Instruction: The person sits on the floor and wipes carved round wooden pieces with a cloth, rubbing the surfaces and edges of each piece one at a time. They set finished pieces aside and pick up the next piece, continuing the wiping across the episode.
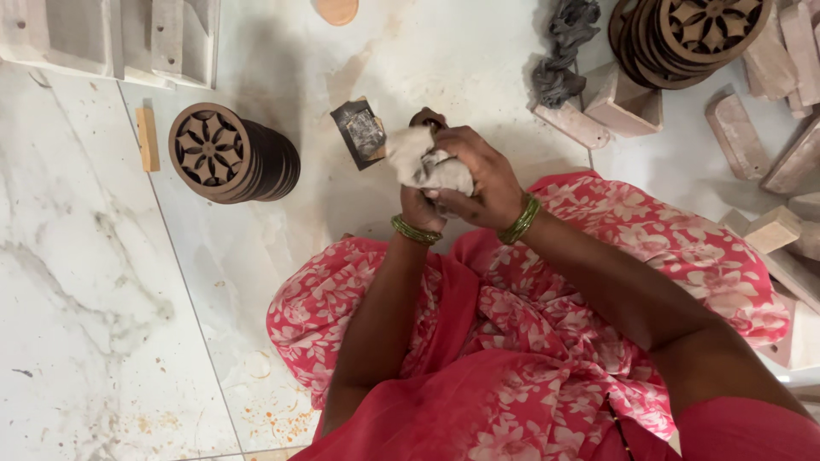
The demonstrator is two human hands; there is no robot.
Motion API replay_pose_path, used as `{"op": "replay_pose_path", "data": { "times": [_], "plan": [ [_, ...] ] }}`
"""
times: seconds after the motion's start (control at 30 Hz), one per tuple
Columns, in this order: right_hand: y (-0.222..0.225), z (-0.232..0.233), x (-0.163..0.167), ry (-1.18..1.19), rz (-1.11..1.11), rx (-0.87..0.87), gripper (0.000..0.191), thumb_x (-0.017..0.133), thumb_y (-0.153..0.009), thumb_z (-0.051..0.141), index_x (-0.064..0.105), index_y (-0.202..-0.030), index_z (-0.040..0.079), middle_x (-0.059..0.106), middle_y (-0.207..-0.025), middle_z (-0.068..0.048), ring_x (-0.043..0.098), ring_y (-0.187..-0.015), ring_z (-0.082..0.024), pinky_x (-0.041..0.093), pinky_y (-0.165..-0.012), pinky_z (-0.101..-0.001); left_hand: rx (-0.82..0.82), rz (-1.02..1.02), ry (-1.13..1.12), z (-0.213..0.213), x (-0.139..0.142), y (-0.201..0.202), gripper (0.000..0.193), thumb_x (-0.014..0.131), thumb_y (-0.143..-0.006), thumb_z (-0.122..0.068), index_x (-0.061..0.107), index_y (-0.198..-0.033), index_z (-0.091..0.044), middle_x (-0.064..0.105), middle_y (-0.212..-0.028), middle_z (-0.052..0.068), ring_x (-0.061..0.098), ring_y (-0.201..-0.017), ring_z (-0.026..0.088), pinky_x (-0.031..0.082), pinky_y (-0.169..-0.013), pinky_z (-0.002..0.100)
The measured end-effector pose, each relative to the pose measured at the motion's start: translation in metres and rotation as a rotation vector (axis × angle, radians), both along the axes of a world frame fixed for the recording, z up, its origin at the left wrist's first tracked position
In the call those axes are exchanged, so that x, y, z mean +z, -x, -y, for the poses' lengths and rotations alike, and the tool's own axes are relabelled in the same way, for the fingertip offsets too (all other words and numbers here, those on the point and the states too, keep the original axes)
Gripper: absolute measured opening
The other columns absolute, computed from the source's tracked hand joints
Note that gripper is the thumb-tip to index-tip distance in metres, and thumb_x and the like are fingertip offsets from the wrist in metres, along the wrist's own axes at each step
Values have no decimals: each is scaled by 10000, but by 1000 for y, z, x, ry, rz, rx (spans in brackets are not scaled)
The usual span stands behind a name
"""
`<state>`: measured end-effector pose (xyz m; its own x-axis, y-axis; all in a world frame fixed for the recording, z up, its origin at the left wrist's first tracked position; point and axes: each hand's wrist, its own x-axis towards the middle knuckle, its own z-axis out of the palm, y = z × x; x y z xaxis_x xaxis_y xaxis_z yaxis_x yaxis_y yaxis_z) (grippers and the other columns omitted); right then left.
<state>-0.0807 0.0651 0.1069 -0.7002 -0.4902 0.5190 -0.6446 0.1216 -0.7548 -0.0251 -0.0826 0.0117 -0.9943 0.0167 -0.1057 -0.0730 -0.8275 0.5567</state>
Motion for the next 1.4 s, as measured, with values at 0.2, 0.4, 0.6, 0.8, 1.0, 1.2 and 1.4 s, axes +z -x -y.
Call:
{"op": "replay_pose_path", "data": {
  "times": [0.2, 0.4, 0.6, 0.8, 1.0, 1.2, 1.4],
  "plan": [
    [0, 1, -2, -76, 108, -224, 353, 739, -905, 2, 685, -1237, 111, 719, -1140, -96, 740, -1027, -238, 605, -878, -352, -154, -94, -293, -8, 25, -3, 837, 600, -969, -635, 319, -1647, -233, 523, -1530, 86, 556, -1372, 251, 520, -1113, 437],
    [-1, 2, -1, -99, 372, -147, 379, 848, -862, 157, 691, -1206, 169, 724, -1123, -46, 741, -968, -192, 640, -850, -365, -105, 59, -283, -4, -3, -5, 831, 592, -1110, -645, 282, -1607, -55, 598, -1381, 158, 628, -1211, 307, 575, -1015, 474],
    [-1, 1, -8, -78, -41, 47, 349, 881, -771, 186, 738, -1082, 118, 710, -1121, -99, 704, -1025, -245, 615, -851, -376, 17, -153, -175, 3, -24, 19, 760, 614, -1111, -467, 290, -1692, -99, 628, -1403, 157, 636, -1154, 223, 560, -958, 359],
    [2, -1, -17, -20, 172, -324, 214, 772, -921, -7, 744, -1080, 134, 721, -1048, -58, 720, -938, -157, 604, -794, -319, -88, 93, -318, -16, -15, -4, 744, 521, -1037, -544, 312, -1603, -109, 576, -1458, 120, 600, -1311, 281, 537, -1097, 439],
    [3, -1, -27, 84, 284, -74, 209, 765, -914, -1, 728, -1070, 132, 702, -1039, -49, 692, -924, -164, 619, -792, -339, -75, 103, -425, -6, -11, 3, 771, 529, -1054, -582, 332, -1569, -43, 538, -1466, 200, 586, -1307, 350, 514, -1109, 507],
    [3, -1, -36, -3, 166, 63, 300, 821, -851, 31, 697, -1114, 104, 700, -1063, -69, 701, -947, -173, 618, -807, -320, 25, -135, -539, 6, -4, 21, 773, 547, -1028, -510, 287, -1668, -162, 523, -1551, 166, 559, -1412, 266, 467, -1206, 431],
    [6, -4, -41, 47, 272, -417, 221, 760, -963, -32, 706, -1133, 99, 729, -1098, -69, 730, -964, -142, 645, -808, -306, -121, 140, -227, -20, 8, -8, 808, 534, -1073, -544, 269, -1665, -62, 513, -1534, 123, 550, -1347, 278, 494, -1131, 447]
  ]
}}
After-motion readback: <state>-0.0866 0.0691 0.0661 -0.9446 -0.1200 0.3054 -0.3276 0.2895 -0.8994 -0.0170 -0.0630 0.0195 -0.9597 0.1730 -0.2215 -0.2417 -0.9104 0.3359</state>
